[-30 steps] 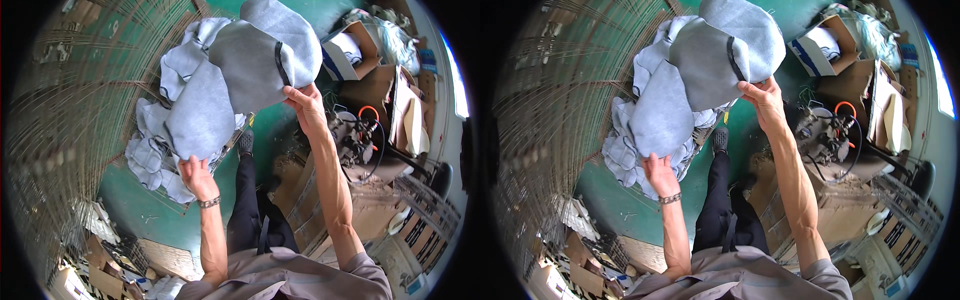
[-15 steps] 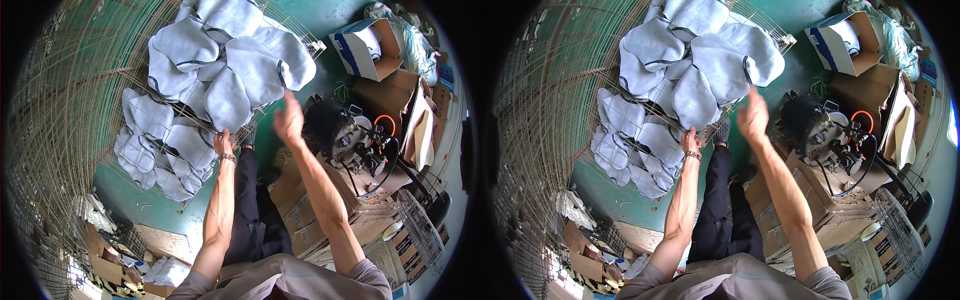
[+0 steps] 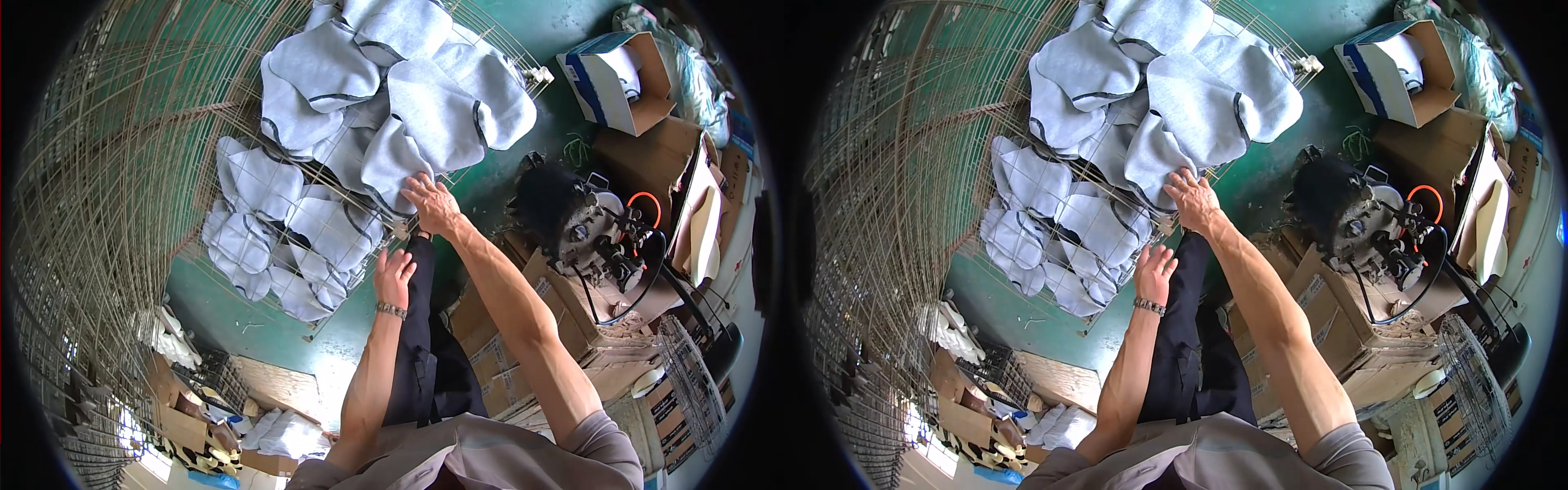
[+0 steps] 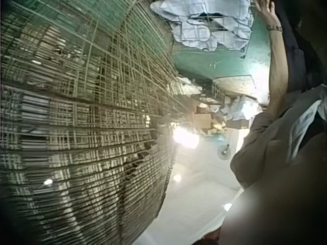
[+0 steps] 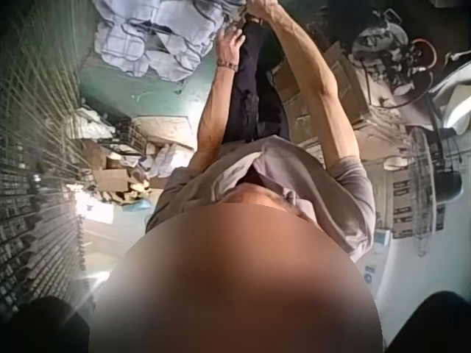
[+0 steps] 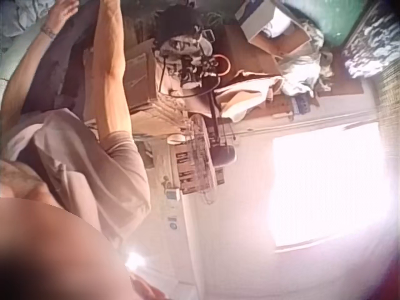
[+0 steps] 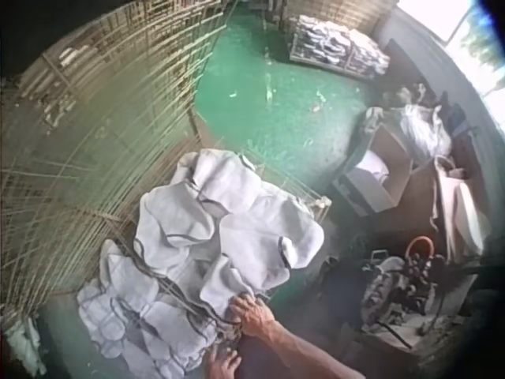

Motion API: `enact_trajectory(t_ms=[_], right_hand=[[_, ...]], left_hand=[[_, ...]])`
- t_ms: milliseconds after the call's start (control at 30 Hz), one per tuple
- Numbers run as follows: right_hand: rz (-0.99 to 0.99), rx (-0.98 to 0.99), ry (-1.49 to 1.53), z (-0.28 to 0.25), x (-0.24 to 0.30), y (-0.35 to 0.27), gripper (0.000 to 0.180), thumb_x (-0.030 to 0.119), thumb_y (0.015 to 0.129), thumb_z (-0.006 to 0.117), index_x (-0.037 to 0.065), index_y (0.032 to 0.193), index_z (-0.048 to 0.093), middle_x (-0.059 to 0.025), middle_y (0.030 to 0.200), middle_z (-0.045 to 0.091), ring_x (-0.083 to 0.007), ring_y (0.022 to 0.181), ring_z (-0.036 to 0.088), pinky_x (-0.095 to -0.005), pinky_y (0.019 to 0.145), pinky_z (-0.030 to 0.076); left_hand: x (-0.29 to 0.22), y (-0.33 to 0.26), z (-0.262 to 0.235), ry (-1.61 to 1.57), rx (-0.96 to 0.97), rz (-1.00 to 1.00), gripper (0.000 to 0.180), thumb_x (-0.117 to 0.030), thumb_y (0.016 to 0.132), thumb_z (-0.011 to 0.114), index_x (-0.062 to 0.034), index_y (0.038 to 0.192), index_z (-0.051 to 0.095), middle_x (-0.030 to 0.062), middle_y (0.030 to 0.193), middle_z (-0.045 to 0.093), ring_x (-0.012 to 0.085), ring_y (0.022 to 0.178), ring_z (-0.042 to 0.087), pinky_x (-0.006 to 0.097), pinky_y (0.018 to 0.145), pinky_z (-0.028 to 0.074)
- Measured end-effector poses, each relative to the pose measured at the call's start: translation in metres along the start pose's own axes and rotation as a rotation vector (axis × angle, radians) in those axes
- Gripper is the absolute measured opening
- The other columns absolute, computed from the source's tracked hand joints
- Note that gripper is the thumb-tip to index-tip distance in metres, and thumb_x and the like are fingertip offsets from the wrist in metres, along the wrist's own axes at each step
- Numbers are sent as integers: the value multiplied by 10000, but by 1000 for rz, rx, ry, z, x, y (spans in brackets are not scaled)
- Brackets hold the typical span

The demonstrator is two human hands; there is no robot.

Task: Applying spray adhesive to fabric shoe components and organizing them on a drying rack.

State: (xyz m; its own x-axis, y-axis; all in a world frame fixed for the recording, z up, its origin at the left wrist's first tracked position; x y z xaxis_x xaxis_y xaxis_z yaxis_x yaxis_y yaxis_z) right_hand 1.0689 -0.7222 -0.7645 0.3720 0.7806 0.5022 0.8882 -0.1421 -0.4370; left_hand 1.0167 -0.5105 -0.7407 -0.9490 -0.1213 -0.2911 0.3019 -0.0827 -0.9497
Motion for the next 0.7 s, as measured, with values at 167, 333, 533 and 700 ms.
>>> enact_trajectory(t_ms=[167, 333, 533, 700], right_hand=[[-43, -222, 326, -33, -11, -12, 488, 55, 794, 599, 2, 1279, 608, -166, 1322, 632, -339, 1289, 552, -411, 1022, 506], [16, -353, 351, -59, 16, -89, 348, 84, 825, 603, 11, 1163, 642, -186, 1021, 712, -367, 969, 682, -468, 860, 555], [353, -219, 350, 20, 33, -271, 226, 92, 847, 583, 38, 1049, 669, -194, 914, 705, -396, 859, 688, -508, 768, 557], [519, -171, 367, 106, 101, -439, 189, 112, 843, 544, 52, 944, 691, -228, 804, 705, -401, 791, 721, -513, 715, 586]], left_hand=[[1, -29, -38, 169, -61, 62, 670, -203, 932, 742, -38, 1490, 411, 100, 1244, 609, 249, 1121, 620, 439, 965, 511], [-1, -52, -58, 225, 83, 20, 494, -224, 982, 686, -56, 1418, 527, 60, 1131, 664, 208, 1042, 655, 407, 910, 534], [9, -116, -20, 239, 345, 70, 410, -222, 1019, 633, -62, 1389, 560, 64, 1119, 685, 219, 1040, 675, 405, 917, 554], [43, -197, -29, 307, 539, 101, 392, -195, 1029, 613, -47, 1385, 540, 87, 1125, 699, 231, 1034, 694, 419, 899, 588]])
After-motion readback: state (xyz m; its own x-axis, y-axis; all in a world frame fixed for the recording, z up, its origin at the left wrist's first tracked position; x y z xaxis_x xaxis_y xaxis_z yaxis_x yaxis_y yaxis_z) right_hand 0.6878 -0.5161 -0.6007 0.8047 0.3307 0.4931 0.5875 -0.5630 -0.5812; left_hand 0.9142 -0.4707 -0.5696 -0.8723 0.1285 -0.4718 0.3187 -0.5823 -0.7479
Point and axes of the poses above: each hand's wrist, its own y-axis towards the middle knuckle, its own z-axis out of the palm, x = y × z, the point moved 10 cm from there along y, towards the middle knuckle
